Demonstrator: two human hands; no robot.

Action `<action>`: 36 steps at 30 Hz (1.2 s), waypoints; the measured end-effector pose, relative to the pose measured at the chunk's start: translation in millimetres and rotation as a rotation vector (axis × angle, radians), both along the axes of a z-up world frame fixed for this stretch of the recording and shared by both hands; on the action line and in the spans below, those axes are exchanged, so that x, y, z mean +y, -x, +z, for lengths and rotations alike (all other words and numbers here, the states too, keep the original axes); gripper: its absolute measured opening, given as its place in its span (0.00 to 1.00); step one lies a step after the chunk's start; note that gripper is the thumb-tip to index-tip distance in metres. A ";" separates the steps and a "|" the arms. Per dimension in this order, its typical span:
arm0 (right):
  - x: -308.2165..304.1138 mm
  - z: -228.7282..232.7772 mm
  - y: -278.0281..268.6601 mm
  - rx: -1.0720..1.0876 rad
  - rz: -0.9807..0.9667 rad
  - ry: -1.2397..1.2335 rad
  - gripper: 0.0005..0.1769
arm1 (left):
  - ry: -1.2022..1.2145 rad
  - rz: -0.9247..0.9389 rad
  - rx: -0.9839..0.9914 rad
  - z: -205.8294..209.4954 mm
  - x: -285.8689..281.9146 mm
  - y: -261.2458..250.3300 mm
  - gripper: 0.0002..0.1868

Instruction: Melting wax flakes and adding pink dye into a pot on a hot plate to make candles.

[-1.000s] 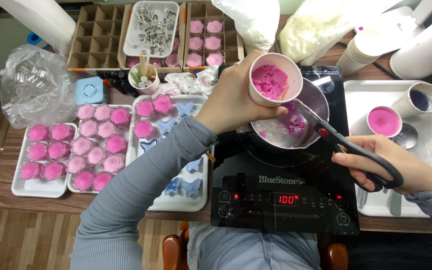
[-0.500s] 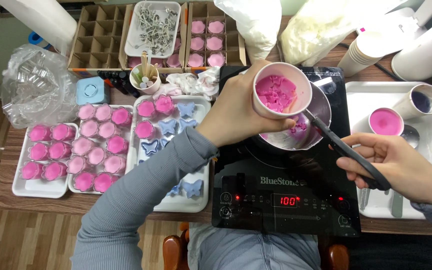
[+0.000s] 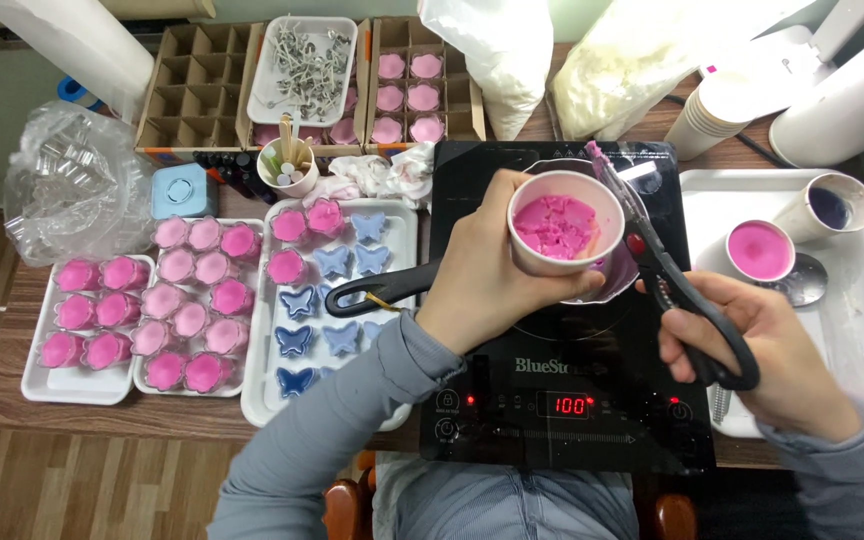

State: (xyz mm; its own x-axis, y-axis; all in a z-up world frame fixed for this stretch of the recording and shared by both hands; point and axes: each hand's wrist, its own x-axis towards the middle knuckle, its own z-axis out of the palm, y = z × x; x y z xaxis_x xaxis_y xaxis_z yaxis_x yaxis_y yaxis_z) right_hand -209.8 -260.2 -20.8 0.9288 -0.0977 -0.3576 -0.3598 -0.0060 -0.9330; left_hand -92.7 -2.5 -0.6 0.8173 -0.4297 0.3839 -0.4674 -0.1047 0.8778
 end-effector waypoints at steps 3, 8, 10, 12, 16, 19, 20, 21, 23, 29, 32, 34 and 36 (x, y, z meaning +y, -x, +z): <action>11.6 -6.1 4.0 -0.039 -0.066 -0.066 0.21 | -0.004 0.066 -0.049 3.1 -1.9 7.8 0.38; 32.4 -17.6 10.2 -0.147 -0.108 -0.171 0.20 | 0.042 0.111 -0.050 3.9 -3.8 20.8 0.38; 39.3 -21.4 12.9 -0.179 -0.124 -0.193 0.19 | 0.049 0.131 -0.069 2.6 -5.5 24.4 0.38; 48.2 -22.0 14.7 -0.207 -0.180 -0.170 0.20 | 0.042 0.169 -0.093 2.9 -6.9 28.6 0.38; 59.6 -21.7 15.8 -0.257 -0.198 -0.120 0.23 | 0.052 0.198 -0.078 2.0 -10.7 33.1 0.40; 56.8 -32.1 18.1 -0.254 -0.205 -0.089 0.25 | 0.052 0.215 -0.029 -1.1 -14.4 35.7 0.40; 55.7 -34.0 18.4 -0.222 -0.199 -0.084 0.25 | 0.051 0.227 -0.016 -1.3 -16.1 36.4 0.40; 54.6 -36.5 19.2 -0.191 -0.195 -0.079 0.25 | 0.048 0.238 -0.003 -2.0 -17.9 37.2 0.39; 52.5 -38.0 22.2 -0.191 -0.191 -0.086 0.25 | 0.051 0.212 0.009 -2.5 -22.8 39.3 0.39; 39.5 -43.6 32.1 -0.221 -0.187 -0.112 0.26 | 0.040 0.198 -0.051 15.2 -43.0 49.4 0.39; 29.8 -45.8 38.1 -0.238 -0.205 -0.089 0.26 | 0.036 0.141 -0.019 20.3 -57.9 53.0 0.38; 22.8 -45.2 45.1 -0.232 -0.218 -0.069 0.26 | 0.032 0.094 0.034 21.7 -67.6 56.3 0.38; 13.7 -43.1 53.1 -0.267 -0.252 -0.104 0.26 | 0.032 0.090 -0.098 23.1 -78.7 59.7 0.39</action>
